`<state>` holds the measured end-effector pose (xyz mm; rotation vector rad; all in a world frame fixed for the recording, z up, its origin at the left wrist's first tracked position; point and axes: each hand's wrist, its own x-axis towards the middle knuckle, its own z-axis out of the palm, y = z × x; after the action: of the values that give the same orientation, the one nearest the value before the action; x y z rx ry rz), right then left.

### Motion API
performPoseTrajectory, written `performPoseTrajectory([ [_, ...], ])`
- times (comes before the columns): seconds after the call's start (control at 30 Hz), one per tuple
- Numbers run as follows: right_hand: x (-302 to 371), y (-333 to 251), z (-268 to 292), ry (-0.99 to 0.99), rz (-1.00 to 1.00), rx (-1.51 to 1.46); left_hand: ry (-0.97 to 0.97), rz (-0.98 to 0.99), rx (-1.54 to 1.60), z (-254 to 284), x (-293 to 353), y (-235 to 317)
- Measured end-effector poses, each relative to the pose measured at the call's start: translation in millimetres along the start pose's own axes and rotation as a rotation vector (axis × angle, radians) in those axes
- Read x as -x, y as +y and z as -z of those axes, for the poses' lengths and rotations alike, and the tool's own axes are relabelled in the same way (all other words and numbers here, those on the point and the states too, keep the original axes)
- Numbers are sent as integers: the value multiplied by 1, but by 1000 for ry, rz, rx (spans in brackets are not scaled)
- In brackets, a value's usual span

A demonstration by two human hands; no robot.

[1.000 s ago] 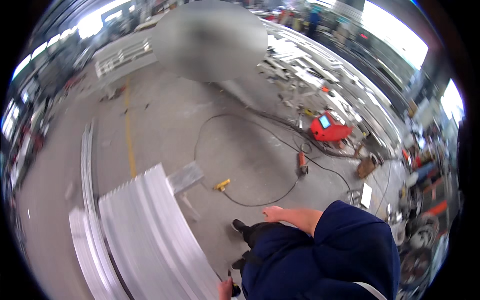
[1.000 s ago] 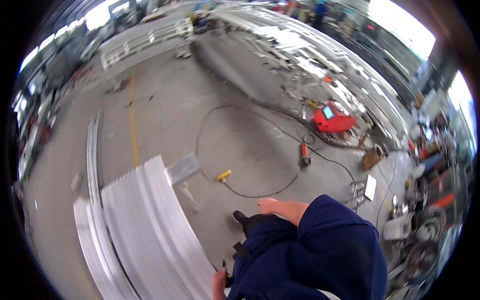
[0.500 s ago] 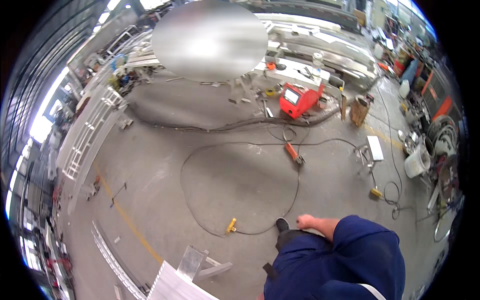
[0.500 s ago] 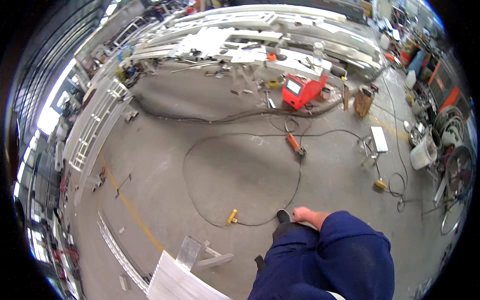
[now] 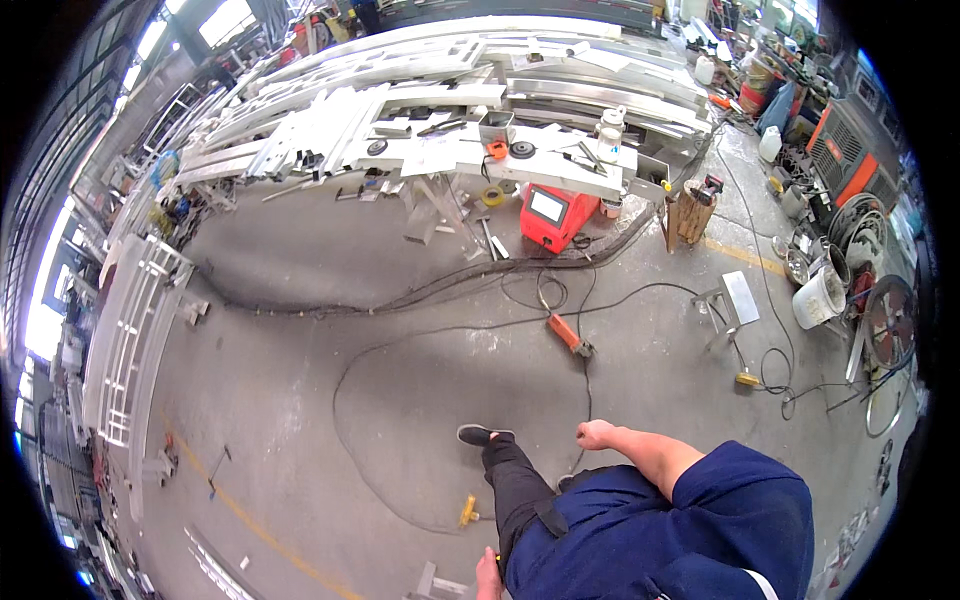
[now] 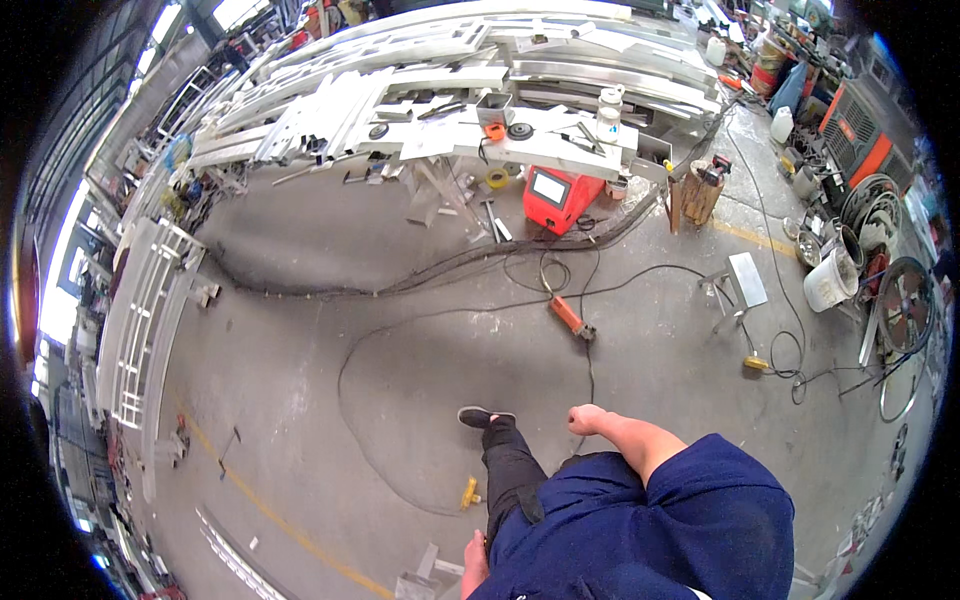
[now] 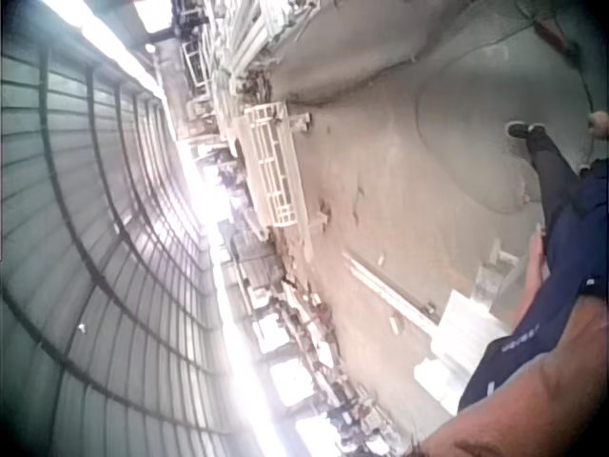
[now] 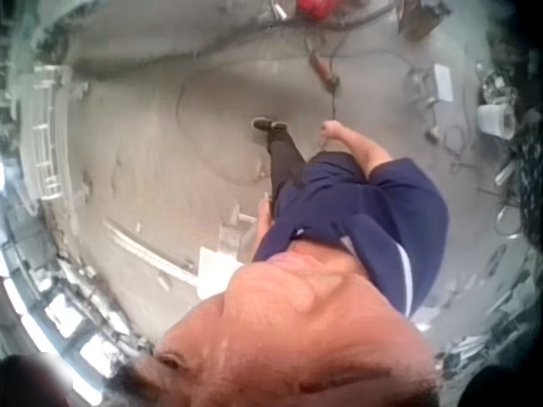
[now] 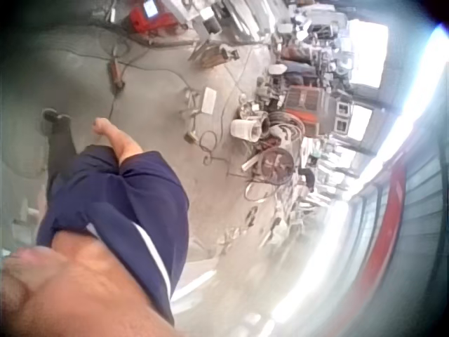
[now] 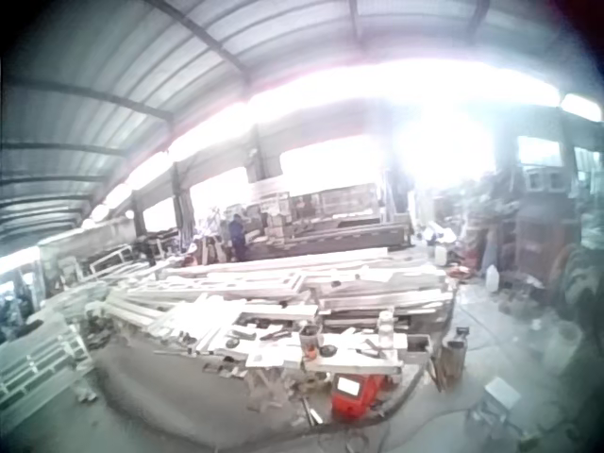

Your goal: The person uses a tape measure to measure the length of several large metal sheets on the floor. They then walk through the workshop and pick up a metal frame from a pile of scrap materials.

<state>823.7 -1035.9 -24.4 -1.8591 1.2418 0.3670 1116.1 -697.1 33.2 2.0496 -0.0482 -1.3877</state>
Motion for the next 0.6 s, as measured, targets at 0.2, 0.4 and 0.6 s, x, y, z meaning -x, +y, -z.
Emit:
performPoseTrajectory([
  [0.2, -64, -1, 96, 4, -173, 33, -91, -10, -71, 9, -88, 178],
  [0.4, -109, -78, 195, 132, -421, -359, -174, 48, -169, 30, -184, 293],
  [0.6, -171, -108, 194, -72, -533, -425, -264, 35, -281, 32, -251, 378],
])
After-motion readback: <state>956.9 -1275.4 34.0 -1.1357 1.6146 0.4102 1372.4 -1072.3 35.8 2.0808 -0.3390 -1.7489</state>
